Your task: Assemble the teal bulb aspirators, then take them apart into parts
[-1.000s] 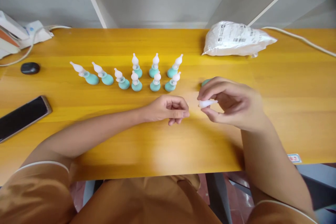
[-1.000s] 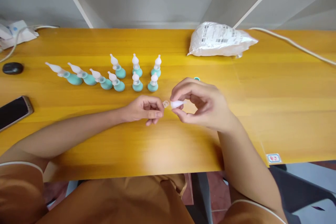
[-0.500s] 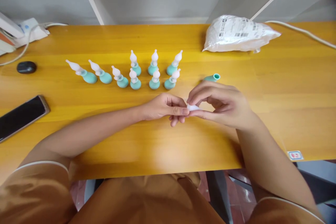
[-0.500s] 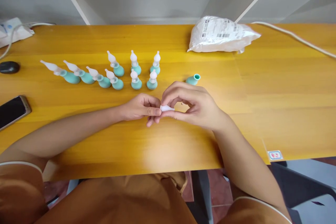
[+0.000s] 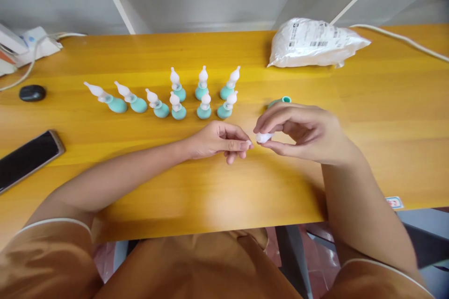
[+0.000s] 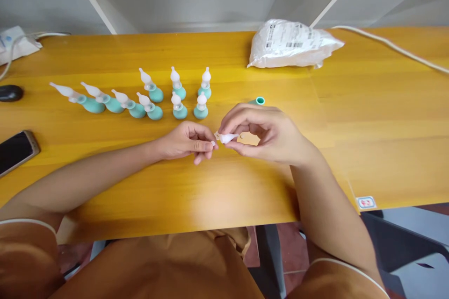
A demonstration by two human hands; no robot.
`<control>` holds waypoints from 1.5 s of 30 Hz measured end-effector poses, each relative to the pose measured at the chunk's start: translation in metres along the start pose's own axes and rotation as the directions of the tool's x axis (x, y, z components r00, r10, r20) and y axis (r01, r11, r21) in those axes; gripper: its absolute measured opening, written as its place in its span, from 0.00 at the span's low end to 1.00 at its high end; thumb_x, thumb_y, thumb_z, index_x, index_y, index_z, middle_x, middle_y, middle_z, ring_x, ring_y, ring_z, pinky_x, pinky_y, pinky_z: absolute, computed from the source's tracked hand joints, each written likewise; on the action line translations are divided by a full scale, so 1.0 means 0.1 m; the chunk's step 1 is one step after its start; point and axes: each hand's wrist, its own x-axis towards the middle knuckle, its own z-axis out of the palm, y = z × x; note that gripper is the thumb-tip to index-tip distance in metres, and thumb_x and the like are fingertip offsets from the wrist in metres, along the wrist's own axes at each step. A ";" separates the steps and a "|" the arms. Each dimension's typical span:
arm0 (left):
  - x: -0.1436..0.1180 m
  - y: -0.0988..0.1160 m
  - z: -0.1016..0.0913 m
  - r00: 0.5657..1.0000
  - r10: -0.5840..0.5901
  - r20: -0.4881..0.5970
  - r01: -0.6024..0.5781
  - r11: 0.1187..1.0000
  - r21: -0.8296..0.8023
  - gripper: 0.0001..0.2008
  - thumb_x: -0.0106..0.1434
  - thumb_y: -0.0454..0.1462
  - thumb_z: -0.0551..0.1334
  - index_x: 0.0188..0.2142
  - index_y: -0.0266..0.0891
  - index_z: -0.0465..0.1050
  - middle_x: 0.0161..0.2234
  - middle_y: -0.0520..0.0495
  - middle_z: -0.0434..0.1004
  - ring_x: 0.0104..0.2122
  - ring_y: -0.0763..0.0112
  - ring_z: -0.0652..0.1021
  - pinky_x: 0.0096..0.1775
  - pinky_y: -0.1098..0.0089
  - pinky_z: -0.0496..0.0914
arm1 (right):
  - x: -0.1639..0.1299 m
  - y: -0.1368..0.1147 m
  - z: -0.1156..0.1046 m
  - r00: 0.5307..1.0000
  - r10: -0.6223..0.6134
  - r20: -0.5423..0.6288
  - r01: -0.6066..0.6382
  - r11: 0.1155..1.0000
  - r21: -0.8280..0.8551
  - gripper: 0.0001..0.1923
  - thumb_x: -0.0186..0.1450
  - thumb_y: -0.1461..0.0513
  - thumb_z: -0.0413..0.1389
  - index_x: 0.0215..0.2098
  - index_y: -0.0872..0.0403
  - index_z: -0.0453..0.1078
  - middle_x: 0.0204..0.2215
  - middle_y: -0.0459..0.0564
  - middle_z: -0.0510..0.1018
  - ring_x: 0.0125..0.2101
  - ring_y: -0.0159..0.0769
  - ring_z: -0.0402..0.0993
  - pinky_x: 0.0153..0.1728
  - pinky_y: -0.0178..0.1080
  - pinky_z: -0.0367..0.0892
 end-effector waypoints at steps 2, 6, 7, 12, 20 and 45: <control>0.00 0.01 0.00 1.000 -0.025 -0.015 0.025 1.000 0.008 0.24 0.59 0.51 0.84 0.41 0.34 0.85 0.30 0.48 0.85 0.23 0.75 0.82 0.27 0.75 0.75 | 0.01 0.00 0.01 0.999 0.002 0.032 -0.002 1.000 0.013 0.12 0.69 0.63 0.72 0.48 0.42 0.84 0.43 0.49 0.87 0.42 0.42 0.86 0.41 0.46 0.84; 0.00 0.02 0.00 0.999 -0.041 -0.013 0.041 0.999 0.023 0.25 0.58 0.52 0.84 0.38 0.33 0.85 0.29 0.47 0.86 0.24 0.74 0.83 0.26 0.75 0.74 | 0.00 0.03 0.04 0.996 0.041 0.075 -0.043 0.999 0.027 0.12 0.70 0.63 0.72 0.49 0.41 0.84 0.44 0.49 0.87 0.43 0.43 0.87 0.41 0.46 0.85; 0.00 0.02 -0.01 0.999 -0.041 -0.014 0.041 0.999 0.026 0.25 0.58 0.53 0.84 0.38 0.33 0.85 0.29 0.47 0.86 0.24 0.74 0.83 0.26 0.75 0.74 | 0.00 0.03 0.05 0.996 0.048 0.077 -0.050 0.998 0.027 0.12 0.70 0.62 0.72 0.49 0.41 0.84 0.44 0.49 0.87 0.43 0.43 0.87 0.41 0.46 0.85; 0.00 0.01 -0.02 0.999 -0.044 -0.027 0.044 0.999 0.032 0.26 0.58 0.54 0.83 0.38 0.33 0.84 0.30 0.47 0.86 0.23 0.75 0.82 0.25 0.75 0.73 | 0.00 0.01 0.06 0.997 0.039 0.067 -0.039 0.999 0.001 0.12 0.70 0.62 0.71 0.49 0.40 0.83 0.44 0.48 0.87 0.42 0.44 0.88 0.41 0.47 0.86; 0.02 0.00 0.01 0.999 0.000 -0.034 0.002 0.999 0.039 0.27 0.58 0.54 0.83 0.35 0.34 0.78 0.28 0.51 0.83 0.22 0.77 0.80 0.27 0.74 0.73 | 0.01 -0.02 0.06 0.996 0.055 0.065 -0.052 0.997 -0.052 0.09 0.70 0.60 0.71 0.48 0.41 0.84 0.44 0.49 0.88 0.42 0.45 0.88 0.41 0.48 0.86; 0.03 -0.04 -0.02 0.998 0.064 -0.027 -0.063 0.998 0.028 0.25 0.61 0.50 0.83 0.40 0.35 0.76 0.33 0.51 0.83 0.25 0.77 0.81 0.30 0.72 0.74 | 0.08 -0.09 0.11 0.999 -0.001 0.053 0.009 0.988 -0.156 0.03 0.73 0.57 0.70 0.44 0.40 0.84 0.40 0.46 0.89 0.39 0.44 0.87 0.43 0.48 0.82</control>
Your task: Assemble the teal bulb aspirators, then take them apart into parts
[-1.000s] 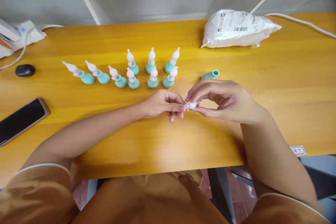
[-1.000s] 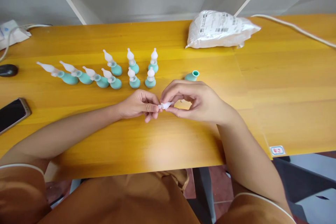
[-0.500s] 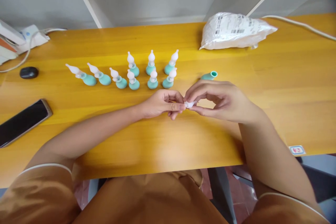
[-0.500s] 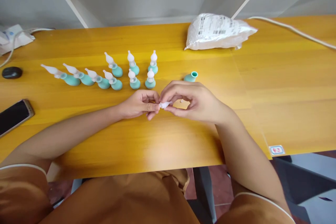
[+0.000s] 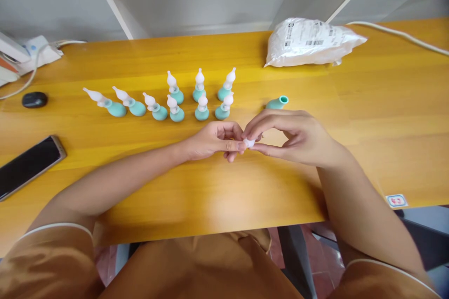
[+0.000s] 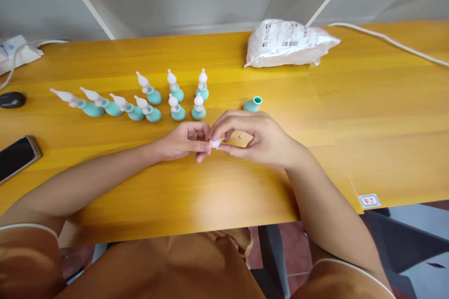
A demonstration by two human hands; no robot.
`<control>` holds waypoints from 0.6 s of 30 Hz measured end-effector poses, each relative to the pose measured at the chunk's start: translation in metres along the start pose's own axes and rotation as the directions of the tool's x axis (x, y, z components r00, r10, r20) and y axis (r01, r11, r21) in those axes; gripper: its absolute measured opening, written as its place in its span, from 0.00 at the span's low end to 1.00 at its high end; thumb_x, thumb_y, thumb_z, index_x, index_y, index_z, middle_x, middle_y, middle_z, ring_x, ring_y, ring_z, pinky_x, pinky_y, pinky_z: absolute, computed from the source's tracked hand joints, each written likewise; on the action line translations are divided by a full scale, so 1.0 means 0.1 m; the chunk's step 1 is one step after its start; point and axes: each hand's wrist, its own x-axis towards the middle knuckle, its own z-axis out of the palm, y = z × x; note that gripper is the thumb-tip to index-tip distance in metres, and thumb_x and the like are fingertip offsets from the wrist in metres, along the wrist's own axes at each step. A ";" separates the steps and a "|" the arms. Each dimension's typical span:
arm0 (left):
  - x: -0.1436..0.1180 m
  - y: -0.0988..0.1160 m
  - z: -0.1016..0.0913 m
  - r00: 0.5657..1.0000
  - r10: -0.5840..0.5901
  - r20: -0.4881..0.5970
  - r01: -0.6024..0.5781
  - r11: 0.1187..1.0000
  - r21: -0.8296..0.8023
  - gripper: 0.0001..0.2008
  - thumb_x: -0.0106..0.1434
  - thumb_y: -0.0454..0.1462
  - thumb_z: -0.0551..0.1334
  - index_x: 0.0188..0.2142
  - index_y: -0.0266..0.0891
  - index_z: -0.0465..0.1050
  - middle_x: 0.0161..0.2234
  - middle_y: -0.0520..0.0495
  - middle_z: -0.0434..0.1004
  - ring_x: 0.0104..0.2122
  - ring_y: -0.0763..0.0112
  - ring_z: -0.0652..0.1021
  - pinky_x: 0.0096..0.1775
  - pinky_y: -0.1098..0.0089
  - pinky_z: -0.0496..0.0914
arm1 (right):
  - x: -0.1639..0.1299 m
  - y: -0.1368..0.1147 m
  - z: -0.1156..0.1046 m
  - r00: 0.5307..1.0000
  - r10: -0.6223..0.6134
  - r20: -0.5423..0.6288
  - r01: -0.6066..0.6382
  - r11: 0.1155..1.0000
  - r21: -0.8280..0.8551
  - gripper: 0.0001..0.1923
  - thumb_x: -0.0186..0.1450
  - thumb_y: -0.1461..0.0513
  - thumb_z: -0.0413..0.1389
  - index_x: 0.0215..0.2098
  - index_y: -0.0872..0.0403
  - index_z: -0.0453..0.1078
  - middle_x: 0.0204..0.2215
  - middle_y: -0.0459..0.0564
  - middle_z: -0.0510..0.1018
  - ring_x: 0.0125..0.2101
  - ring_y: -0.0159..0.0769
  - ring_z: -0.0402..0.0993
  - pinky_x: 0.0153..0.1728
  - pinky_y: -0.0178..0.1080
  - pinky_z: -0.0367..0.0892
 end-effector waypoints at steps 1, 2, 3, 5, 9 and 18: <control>0.00 0.00 0.00 1.000 -0.003 0.000 0.003 1.000 -0.003 0.25 0.61 0.49 0.83 0.40 0.35 0.75 0.34 0.51 0.83 0.25 0.77 0.81 0.30 0.72 0.75 | 0.00 0.00 0.00 1.000 -0.001 -0.002 0.001 1.000 0.001 0.03 0.73 0.56 0.70 0.44 0.40 0.84 0.40 0.46 0.90 0.39 0.45 0.87 0.44 0.49 0.83; 0.00 0.00 0.00 1.000 -0.004 0.000 0.004 1.000 -0.006 0.25 0.61 0.49 0.83 0.40 0.36 0.75 0.34 0.51 0.83 0.26 0.76 0.81 0.31 0.72 0.75 | 0.00 0.00 0.00 1.000 -0.006 -0.004 0.006 1.000 0.003 0.03 0.73 0.56 0.71 0.45 0.40 0.84 0.40 0.46 0.90 0.40 0.45 0.88 0.45 0.49 0.83; 0.00 0.00 0.00 1.000 -0.002 0.002 0.002 1.000 -0.009 0.25 0.61 0.49 0.83 0.39 0.36 0.75 0.34 0.50 0.83 0.26 0.76 0.82 0.31 0.71 0.76 | 0.00 0.00 0.00 1.000 -0.013 -0.005 0.013 1.000 0.005 0.03 0.73 0.57 0.71 0.45 0.39 0.85 0.40 0.46 0.90 0.40 0.44 0.88 0.45 0.49 0.83; 0.00 0.00 -0.01 1.000 0.001 0.012 -0.001 1.000 -0.008 0.24 0.61 0.48 0.83 0.39 0.36 0.75 0.34 0.50 0.83 0.27 0.75 0.82 0.33 0.71 0.78 | 0.00 0.00 0.00 0.999 -0.033 -0.003 0.033 0.999 0.008 0.05 0.73 0.58 0.71 0.45 0.39 0.85 0.41 0.45 0.90 0.40 0.44 0.88 0.45 0.48 0.83; 0.00 0.00 -0.01 1.000 -0.007 0.021 0.007 1.000 0.000 0.24 0.62 0.48 0.83 0.39 0.35 0.75 0.34 0.49 0.84 0.28 0.75 0.83 0.34 0.70 0.79 | 0.00 0.01 0.00 0.999 -0.051 0.001 0.051 0.999 0.002 0.05 0.73 0.59 0.71 0.46 0.41 0.85 0.41 0.46 0.90 0.40 0.43 0.88 0.45 0.47 0.83; 0.01 -0.02 -0.03 0.999 0.016 0.034 -0.016 1.000 -0.013 0.22 0.62 0.47 0.82 0.38 0.35 0.76 0.34 0.50 0.83 0.28 0.75 0.83 0.34 0.71 0.80 | -0.01 0.05 0.00 0.994 -0.111 -0.002 0.111 0.994 -0.001 0.07 0.73 0.60 0.71 0.48 0.43 0.84 0.42 0.46 0.90 0.40 0.41 0.88 0.44 0.44 0.81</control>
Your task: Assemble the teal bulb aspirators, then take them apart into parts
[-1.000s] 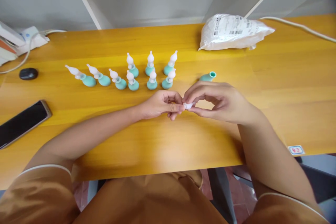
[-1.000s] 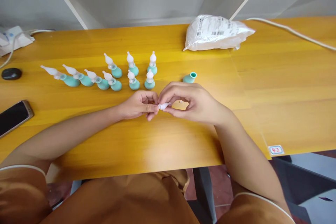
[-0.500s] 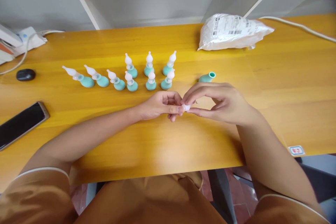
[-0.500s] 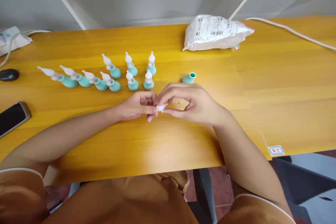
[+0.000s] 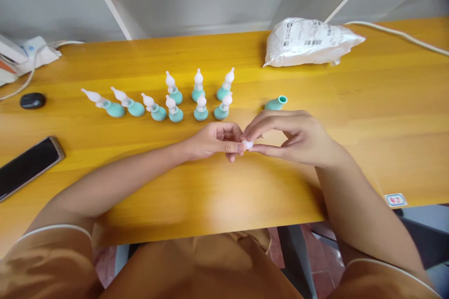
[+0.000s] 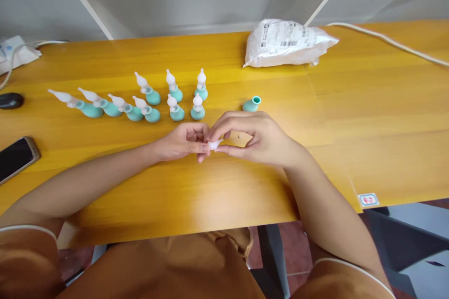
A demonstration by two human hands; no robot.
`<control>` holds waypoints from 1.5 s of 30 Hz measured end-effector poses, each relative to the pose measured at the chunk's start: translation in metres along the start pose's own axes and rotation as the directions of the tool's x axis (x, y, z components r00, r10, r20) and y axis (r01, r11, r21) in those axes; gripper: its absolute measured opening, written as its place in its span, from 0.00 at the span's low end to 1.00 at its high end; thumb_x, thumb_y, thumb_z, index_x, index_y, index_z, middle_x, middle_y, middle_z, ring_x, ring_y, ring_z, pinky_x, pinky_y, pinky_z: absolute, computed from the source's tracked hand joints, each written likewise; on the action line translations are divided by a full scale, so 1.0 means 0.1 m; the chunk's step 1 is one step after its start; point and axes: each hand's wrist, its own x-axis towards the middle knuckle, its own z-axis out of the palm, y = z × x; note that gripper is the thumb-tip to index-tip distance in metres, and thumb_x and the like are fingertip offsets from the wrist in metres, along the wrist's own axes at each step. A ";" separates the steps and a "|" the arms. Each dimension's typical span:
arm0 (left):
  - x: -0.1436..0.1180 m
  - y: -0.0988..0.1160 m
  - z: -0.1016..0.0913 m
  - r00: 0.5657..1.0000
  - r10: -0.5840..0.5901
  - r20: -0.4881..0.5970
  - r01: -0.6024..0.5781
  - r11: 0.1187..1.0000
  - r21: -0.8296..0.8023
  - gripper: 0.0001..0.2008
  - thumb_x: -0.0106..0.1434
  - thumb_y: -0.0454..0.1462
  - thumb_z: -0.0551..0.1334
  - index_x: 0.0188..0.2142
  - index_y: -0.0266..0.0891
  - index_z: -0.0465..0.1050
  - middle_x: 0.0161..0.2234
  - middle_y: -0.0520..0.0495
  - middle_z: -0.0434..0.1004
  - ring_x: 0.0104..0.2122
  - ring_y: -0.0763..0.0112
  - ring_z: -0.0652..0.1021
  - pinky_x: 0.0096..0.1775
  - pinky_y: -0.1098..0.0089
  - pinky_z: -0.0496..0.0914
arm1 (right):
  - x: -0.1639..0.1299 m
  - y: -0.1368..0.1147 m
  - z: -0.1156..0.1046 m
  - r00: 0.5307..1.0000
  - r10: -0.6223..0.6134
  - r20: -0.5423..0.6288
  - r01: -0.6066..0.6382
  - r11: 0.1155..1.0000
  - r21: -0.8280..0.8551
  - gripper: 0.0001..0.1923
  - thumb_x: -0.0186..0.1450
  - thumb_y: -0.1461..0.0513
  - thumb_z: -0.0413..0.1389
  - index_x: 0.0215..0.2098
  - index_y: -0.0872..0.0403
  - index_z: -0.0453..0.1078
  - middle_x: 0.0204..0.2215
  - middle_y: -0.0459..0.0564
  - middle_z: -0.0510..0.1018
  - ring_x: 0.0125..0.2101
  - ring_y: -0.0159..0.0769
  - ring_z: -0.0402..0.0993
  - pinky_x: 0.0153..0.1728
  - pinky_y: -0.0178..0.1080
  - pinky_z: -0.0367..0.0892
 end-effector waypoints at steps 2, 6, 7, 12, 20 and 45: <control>0.01 0.00 0.00 1.000 -0.006 -0.013 0.006 1.000 -0.001 0.23 0.60 0.47 0.84 0.39 0.36 0.76 0.35 0.50 0.83 0.29 0.76 0.82 0.34 0.71 0.80 | 0.01 0.01 0.00 1.000 -0.005 -0.016 0.005 1.000 -0.012 0.07 0.72 0.60 0.72 0.48 0.42 0.84 0.41 0.46 0.90 0.40 0.41 0.86 0.42 0.45 0.79; 0.01 0.02 0.02 1.000 -0.014 -0.003 0.014 1.000 0.024 0.25 0.55 0.44 0.86 0.40 0.36 0.76 0.35 0.52 0.82 0.29 0.76 0.82 0.34 0.72 0.79 | 0.00 0.03 0.00 0.997 0.030 -0.071 -0.030 1.000 0.002 0.09 0.71 0.59 0.73 0.48 0.41 0.84 0.40 0.46 0.89 0.35 0.40 0.80 0.34 0.45 0.73; 0.00 0.02 0.04 1.000 -0.011 0.007 0.011 0.999 0.045 0.25 0.55 0.44 0.86 0.39 0.36 0.75 0.35 0.52 0.82 0.29 0.76 0.82 0.34 0.72 0.79 | -0.01 0.03 0.00 0.995 0.055 -0.084 -0.053 0.998 0.027 0.09 0.70 0.58 0.73 0.48 0.41 0.84 0.40 0.47 0.88 0.34 0.40 0.79 0.32 0.45 0.72; -0.08 0.06 0.11 0.996 -0.054 0.071 0.032 0.960 0.279 0.17 0.65 0.44 0.78 0.38 0.38 0.74 0.32 0.52 0.80 0.27 0.76 0.80 0.31 0.73 0.75 | -0.05 0.01 -0.08 0.964 0.198 -0.177 -0.193 0.980 0.044 0.09 0.73 0.53 0.70 0.49 0.43 0.82 0.42 0.51 0.85 0.33 0.41 0.77 0.36 0.49 0.75; -0.18 0.00 0.20 0.937 0.106 0.333 -0.325 0.613 0.720 0.09 0.71 0.34 0.65 0.32 0.40 0.73 0.26 0.53 0.78 0.25 0.76 0.75 0.32 0.74 0.68 | -0.11 0.17 -0.24 0.946 0.267 -0.184 -0.320 0.861 -0.396 0.06 0.76 0.54 0.63 0.48 0.45 0.80 0.45 0.53 0.85 0.39 0.49 0.82 0.43 0.53 0.79; -0.13 -0.17 0.04 0.937 0.330 0.117 -0.169 0.134 0.976 0.25 0.76 0.25 0.55 0.67 0.43 0.73 0.65 0.41 0.80 0.60 0.62 0.83 0.65 0.59 0.78 | -0.25 0.21 -0.39 0.887 0.459 0.054 -0.379 0.789 -0.483 0.06 0.75 0.55 0.63 0.41 0.47 0.79 0.37 0.50 0.87 0.34 0.46 0.82 0.38 0.46 0.72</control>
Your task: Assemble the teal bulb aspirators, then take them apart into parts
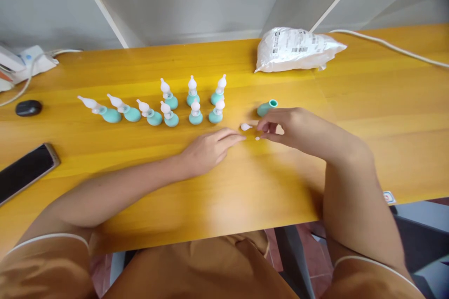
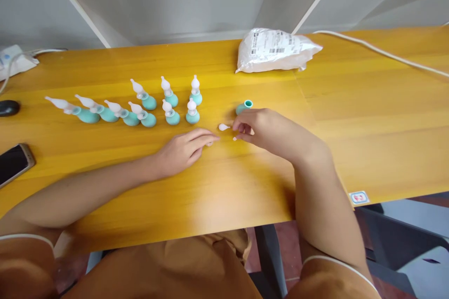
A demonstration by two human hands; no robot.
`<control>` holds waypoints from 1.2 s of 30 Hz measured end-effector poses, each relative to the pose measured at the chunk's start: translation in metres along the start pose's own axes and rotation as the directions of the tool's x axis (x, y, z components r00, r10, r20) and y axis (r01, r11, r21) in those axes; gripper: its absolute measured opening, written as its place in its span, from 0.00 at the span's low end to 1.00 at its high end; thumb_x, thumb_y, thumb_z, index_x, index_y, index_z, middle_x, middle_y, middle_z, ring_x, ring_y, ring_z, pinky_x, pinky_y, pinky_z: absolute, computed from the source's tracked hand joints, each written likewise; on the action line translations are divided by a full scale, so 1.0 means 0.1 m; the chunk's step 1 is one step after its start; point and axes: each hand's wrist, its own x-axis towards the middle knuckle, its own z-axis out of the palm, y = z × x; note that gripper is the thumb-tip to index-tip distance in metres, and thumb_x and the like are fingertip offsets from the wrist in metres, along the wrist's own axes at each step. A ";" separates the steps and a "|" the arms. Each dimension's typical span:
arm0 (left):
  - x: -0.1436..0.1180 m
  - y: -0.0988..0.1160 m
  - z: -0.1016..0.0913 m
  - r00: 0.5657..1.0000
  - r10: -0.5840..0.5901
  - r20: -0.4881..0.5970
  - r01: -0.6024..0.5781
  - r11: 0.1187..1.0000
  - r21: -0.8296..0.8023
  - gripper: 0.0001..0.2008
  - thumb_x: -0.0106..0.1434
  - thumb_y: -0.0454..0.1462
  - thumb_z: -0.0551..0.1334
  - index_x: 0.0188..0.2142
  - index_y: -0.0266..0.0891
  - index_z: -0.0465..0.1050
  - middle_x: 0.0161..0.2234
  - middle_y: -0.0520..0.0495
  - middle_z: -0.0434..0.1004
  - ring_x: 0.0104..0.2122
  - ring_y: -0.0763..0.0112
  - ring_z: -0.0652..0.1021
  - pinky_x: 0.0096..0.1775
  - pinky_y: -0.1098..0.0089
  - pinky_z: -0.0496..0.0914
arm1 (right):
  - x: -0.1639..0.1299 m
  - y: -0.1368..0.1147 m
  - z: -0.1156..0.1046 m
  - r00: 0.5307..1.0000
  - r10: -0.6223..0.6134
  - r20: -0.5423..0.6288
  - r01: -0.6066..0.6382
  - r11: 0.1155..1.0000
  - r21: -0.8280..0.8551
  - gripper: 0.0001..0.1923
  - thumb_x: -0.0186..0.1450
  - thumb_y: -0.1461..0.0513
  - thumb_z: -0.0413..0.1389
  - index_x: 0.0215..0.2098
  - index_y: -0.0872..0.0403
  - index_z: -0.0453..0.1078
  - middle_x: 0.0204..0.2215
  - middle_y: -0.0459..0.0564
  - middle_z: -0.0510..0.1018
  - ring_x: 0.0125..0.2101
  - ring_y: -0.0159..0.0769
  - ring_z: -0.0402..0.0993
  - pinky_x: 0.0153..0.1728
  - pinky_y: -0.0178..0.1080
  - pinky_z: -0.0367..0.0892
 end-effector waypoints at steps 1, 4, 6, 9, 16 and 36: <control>0.00 0.00 0.00 1.000 -0.004 0.000 0.004 1.000 0.000 0.24 0.77 0.25 0.55 0.66 0.42 0.74 0.63 0.42 0.81 0.58 0.63 0.84 0.64 0.60 0.79 | -0.02 0.01 -0.01 0.999 0.016 0.040 -0.016 1.000 0.010 0.04 0.74 0.57 0.63 0.41 0.47 0.80 0.37 0.50 0.88 0.34 0.46 0.83 0.37 0.46 0.72; 0.00 0.01 0.00 1.000 0.002 -0.015 -0.002 1.000 0.019 0.19 0.78 0.27 0.56 0.61 0.40 0.76 0.59 0.41 0.82 0.54 0.63 0.84 0.58 0.62 0.79 | -0.03 0.00 0.02 0.991 0.051 0.124 -0.054 0.998 0.029 0.05 0.71 0.64 0.62 0.38 0.47 0.80 0.38 0.49 0.89 0.35 0.45 0.84 0.37 0.44 0.72; 0.00 0.02 -0.01 1.000 -0.004 -0.027 0.004 1.000 0.024 0.16 0.77 0.28 0.58 0.59 0.39 0.76 0.57 0.42 0.83 0.50 0.63 0.84 0.55 0.63 0.79 | 0.00 -0.01 0.05 0.988 0.069 0.137 -0.072 0.997 0.016 0.08 0.69 0.66 0.62 0.36 0.47 0.79 0.37 0.48 0.89 0.34 0.44 0.84 0.37 0.44 0.72; 0.01 0.04 -0.02 0.999 -0.038 -0.016 0.038 0.999 0.011 0.12 0.76 0.29 0.60 0.55 0.40 0.76 0.53 0.44 0.83 0.47 0.65 0.84 0.52 0.66 0.78 | 0.04 -0.06 0.09 0.987 0.075 0.144 -0.073 0.997 -0.017 0.08 0.69 0.67 0.61 0.33 0.48 0.78 0.36 0.49 0.88 0.33 0.43 0.83 0.37 0.44 0.71; 0.02 0.09 -0.03 0.996 -0.076 -0.044 0.074 0.996 -0.044 0.04 0.76 0.33 0.63 0.48 0.40 0.74 0.44 0.47 0.83 0.39 0.67 0.82 0.44 0.67 0.74 | 0.06 -0.18 0.08 0.990 -0.030 0.138 0.029 1.000 0.010 0.07 0.70 0.67 0.59 0.35 0.50 0.75 0.34 0.51 0.85 0.30 0.40 0.78 0.36 0.42 0.69; 0.12 0.12 -0.14 0.965 -0.258 -0.043 0.184 0.788 -0.588 0.10 0.69 0.41 0.70 0.43 0.40 0.72 0.30 0.56 0.73 0.25 0.78 0.70 0.29 0.75 0.67 | 0.11 -0.41 0.18 0.922 -0.332 -0.198 0.370 0.906 0.206 0.04 0.79 0.58 0.61 0.47 0.47 0.79 0.38 0.49 0.84 0.31 0.38 0.76 0.36 0.43 0.73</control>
